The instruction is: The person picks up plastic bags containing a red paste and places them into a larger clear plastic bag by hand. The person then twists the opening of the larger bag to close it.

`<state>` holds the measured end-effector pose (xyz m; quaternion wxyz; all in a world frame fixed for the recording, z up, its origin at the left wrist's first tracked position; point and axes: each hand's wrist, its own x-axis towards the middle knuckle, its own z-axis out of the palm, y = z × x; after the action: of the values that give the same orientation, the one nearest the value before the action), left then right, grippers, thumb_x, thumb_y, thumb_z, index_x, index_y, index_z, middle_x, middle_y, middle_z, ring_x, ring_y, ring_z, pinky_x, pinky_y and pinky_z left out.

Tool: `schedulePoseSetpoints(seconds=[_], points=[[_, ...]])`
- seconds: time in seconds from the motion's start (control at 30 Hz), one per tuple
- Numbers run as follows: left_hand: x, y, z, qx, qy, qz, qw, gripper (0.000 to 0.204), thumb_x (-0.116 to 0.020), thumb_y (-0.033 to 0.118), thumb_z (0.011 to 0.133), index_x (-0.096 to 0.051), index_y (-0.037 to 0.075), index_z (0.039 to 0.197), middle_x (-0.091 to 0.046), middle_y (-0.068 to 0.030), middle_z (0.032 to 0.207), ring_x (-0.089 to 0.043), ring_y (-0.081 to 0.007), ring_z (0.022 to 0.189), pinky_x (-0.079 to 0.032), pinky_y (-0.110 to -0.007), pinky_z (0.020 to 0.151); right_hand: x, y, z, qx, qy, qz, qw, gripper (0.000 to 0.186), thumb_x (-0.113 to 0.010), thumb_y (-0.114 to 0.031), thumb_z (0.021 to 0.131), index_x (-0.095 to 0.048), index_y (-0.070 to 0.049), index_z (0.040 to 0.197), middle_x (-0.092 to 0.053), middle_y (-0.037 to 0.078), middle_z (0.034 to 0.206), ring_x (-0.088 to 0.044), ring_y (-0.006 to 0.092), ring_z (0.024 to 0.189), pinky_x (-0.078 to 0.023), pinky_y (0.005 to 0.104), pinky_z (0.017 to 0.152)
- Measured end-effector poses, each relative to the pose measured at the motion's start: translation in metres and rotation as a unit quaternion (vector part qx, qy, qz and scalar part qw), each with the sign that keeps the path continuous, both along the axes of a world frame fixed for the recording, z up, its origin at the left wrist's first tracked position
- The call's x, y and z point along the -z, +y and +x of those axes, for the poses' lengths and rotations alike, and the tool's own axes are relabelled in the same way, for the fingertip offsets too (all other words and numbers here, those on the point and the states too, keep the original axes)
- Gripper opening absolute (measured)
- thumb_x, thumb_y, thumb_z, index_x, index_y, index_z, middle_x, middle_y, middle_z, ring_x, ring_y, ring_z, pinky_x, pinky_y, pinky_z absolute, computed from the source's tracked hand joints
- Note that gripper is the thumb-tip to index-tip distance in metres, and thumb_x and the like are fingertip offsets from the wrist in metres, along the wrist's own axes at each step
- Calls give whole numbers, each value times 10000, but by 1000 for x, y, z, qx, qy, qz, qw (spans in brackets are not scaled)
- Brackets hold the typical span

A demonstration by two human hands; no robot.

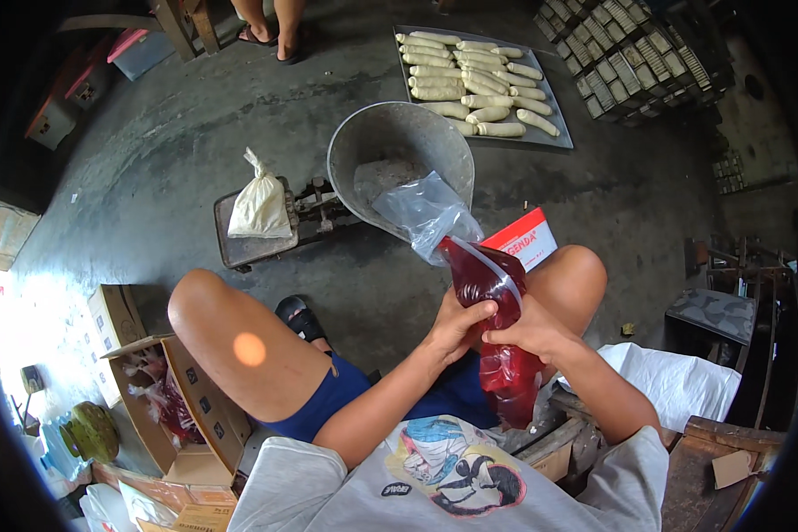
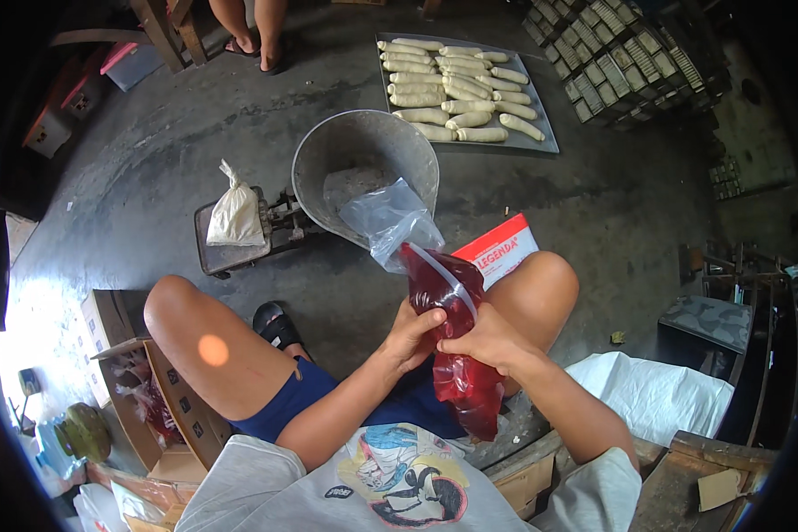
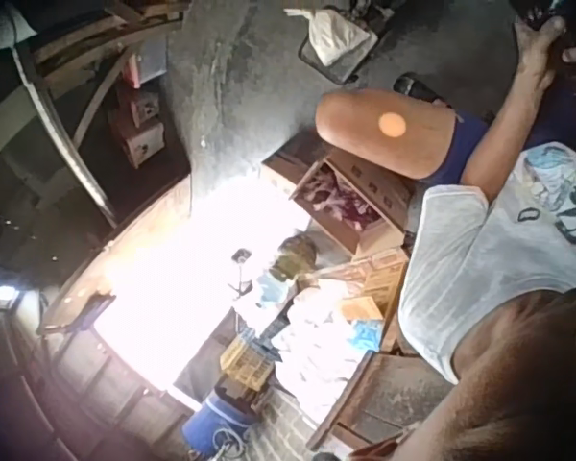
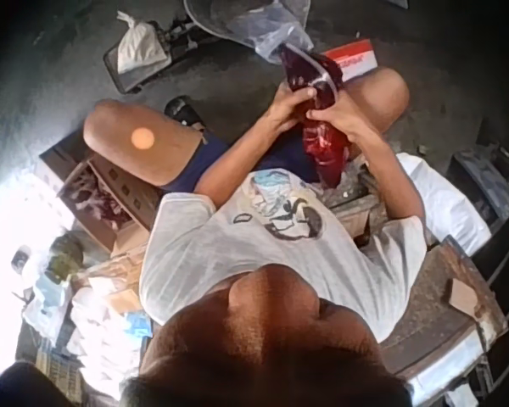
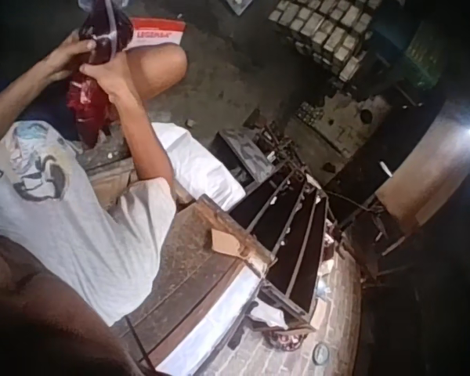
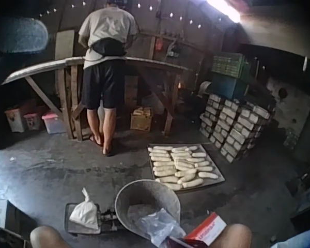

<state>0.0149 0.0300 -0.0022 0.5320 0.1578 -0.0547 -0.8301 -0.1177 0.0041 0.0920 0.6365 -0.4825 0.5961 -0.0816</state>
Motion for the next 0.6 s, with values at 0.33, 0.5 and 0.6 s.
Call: schedulePoseSetpoints(seconds=[0.33, 0.5, 0.6], points=[[4, -6, -5, -26, 33, 44, 998, 637, -785, 126, 774, -452, 36, 1310, -598, -91, 1157, -601, -202, 1070, -505, -367, 952, -9, -17, 0, -8, -101, 36, 994, 910, -831, -72, 694, -311, 25, 1434, -532, 187, 1296, -578, 259, 1156, -513, 353, 931], [5, -7, -4, -21, -16, 35, 999, 619, -778, 126, 775, -463, 39, 1301, -601, -85, 1157, -601, -185, 1068, -503, -349, 940, 4, -21, 0, 43, 0, -91, 995, 1253, -923, -108, 584, -61, 46, 1480, -481, 215, 1327, -491, 312, 1257, -440, 382, 1051], [1, -9, -2, -36, -49, 47, 997, 604, -776, 126, 771, -480, 36, 1289, -611, -83, 1151, -603, -179, 1060, -504, -342, 930, 24, -15, -1, 23, -18, -127, 991, 1142, -905, -75, 602, -162, 19, 1465, -486, 183, 1316, -516, 284, 1222, -468, 376, 1021]])
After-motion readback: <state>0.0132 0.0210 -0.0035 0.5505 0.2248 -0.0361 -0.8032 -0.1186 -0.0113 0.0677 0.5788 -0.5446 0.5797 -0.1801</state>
